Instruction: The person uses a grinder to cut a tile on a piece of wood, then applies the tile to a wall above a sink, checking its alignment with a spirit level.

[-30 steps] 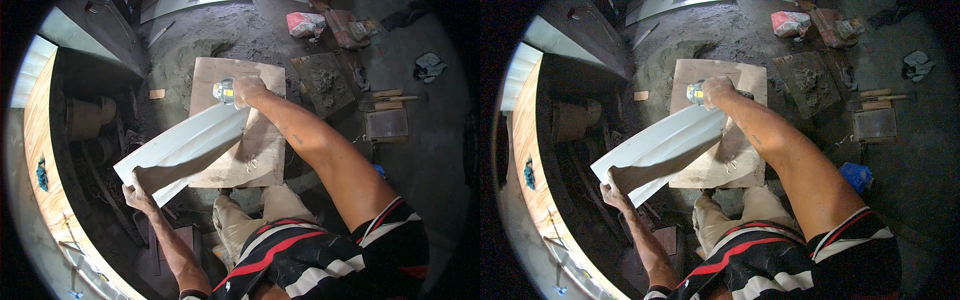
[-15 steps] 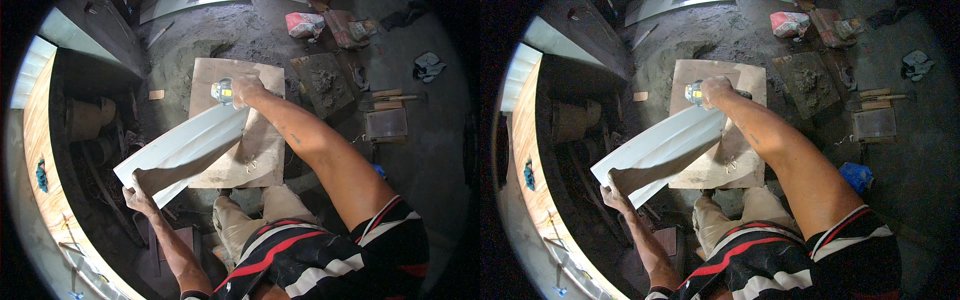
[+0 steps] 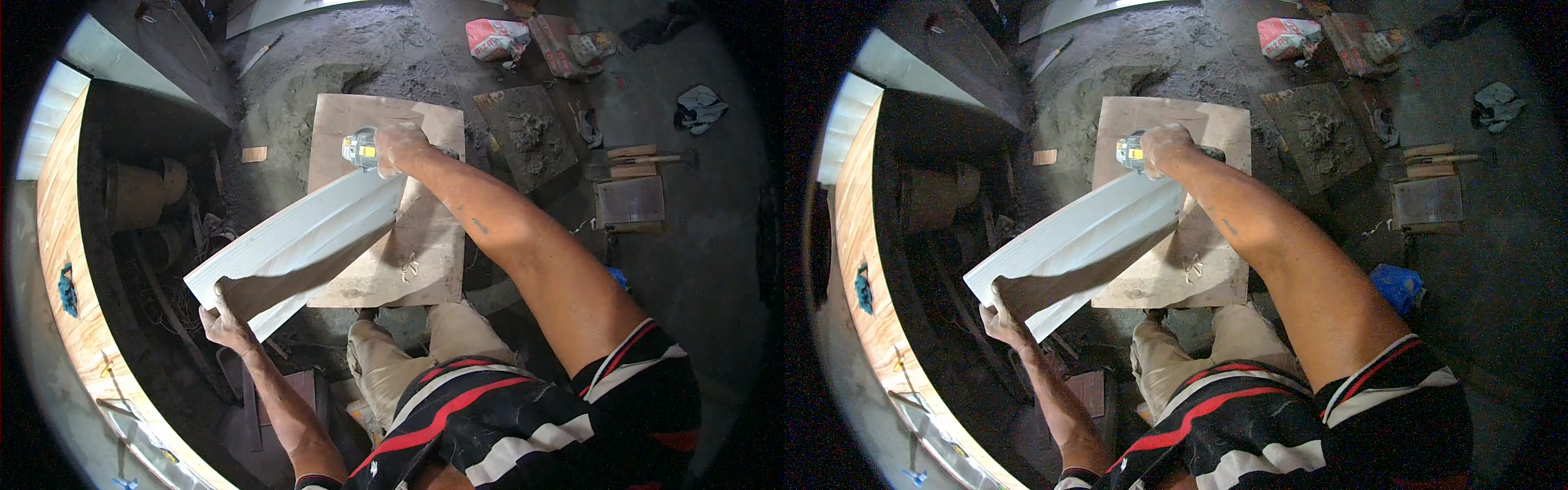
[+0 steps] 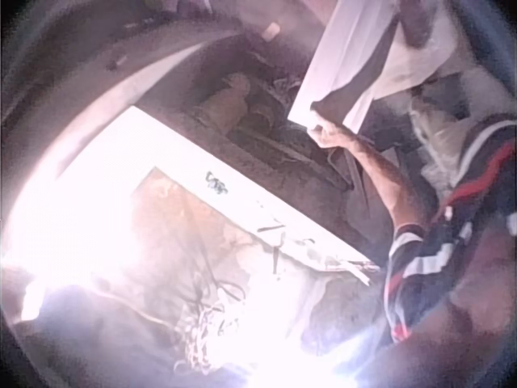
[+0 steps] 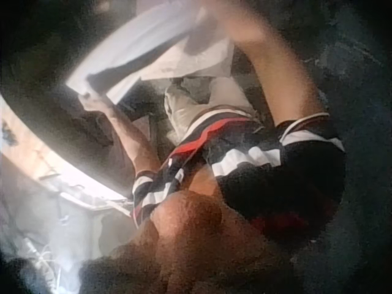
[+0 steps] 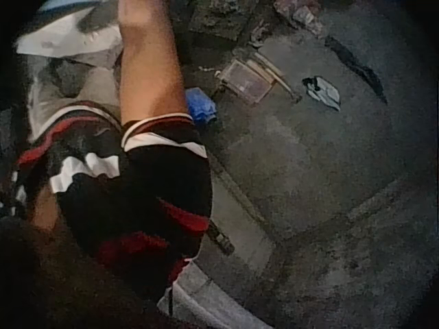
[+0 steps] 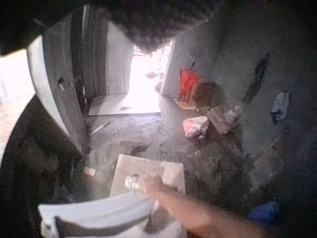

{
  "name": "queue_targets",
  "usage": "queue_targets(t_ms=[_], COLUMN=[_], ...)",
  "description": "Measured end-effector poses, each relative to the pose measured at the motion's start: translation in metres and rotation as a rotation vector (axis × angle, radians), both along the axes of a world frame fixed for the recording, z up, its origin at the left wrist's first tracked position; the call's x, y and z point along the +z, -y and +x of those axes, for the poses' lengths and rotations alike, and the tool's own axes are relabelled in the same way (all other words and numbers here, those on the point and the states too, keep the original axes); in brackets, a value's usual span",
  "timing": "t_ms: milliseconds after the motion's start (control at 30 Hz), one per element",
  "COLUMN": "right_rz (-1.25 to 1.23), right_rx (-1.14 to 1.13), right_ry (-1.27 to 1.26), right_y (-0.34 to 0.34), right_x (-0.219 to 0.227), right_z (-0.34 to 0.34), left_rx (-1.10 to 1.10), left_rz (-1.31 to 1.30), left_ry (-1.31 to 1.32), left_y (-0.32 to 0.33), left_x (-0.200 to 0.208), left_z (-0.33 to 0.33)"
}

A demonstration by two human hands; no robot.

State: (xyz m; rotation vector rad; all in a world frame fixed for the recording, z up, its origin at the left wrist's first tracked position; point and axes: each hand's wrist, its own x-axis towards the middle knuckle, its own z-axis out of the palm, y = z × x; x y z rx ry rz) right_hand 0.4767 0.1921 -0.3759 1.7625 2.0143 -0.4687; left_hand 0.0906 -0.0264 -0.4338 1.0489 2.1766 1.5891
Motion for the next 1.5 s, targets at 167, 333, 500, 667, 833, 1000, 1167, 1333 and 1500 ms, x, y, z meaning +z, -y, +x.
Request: queue_targets(t_ms=[167,333,500,667,833,1000,1167,1333,1500], right_rz=[-0.004,-0.007,0.008,0.003,0.037,0.009,0.036,0.061,0.031], right_rx=[0.016,0.021,0.002,-0.005,-0.059,-0.055,-0.011,-0.037,-0.072], right_ry=[0.012,0.006,-0.02,-0.011,-0.038,-0.029,-0.054,-0.067,-0.048], right_y=[-0.001,-0.002,0.004,0.004,0.006,0.005,0.016,0.015,0.014], right_x=[-0.007,-0.006,0.003,0.002,-0.006,-0.005,-0.002,-0.008,-0.005], right_z=[0.003,0.001,-0.001,0.0,0.001,-0.001,-0.002,0.002,-0.001], left_rx=[-0.014,0.035,0.034,0.032,0.058,0.063,0.054,0.063,0.09], left_rz=[-0.035,-0.082,-0.057,-0.04,-0.039,-0.037,0.04,-0.031,-0.067], left_ry=[-0.035,-0.057,-0.078,-0.116,-0.111,-0.144,-0.109,-0.129,-0.193], left_y=[0.003,0.0,0.001,-0.001,-0.002,-0.001,-0.001,-0.001,0.002], left_x=[0.0,0.005,0.005,0.001,-0.003,-0.001,0.0,-0.003,0.001], left_z=[-0.003,0.002,0.001,-0.004,-0.007,-0.005,-0.007,-0.009,-0.008])
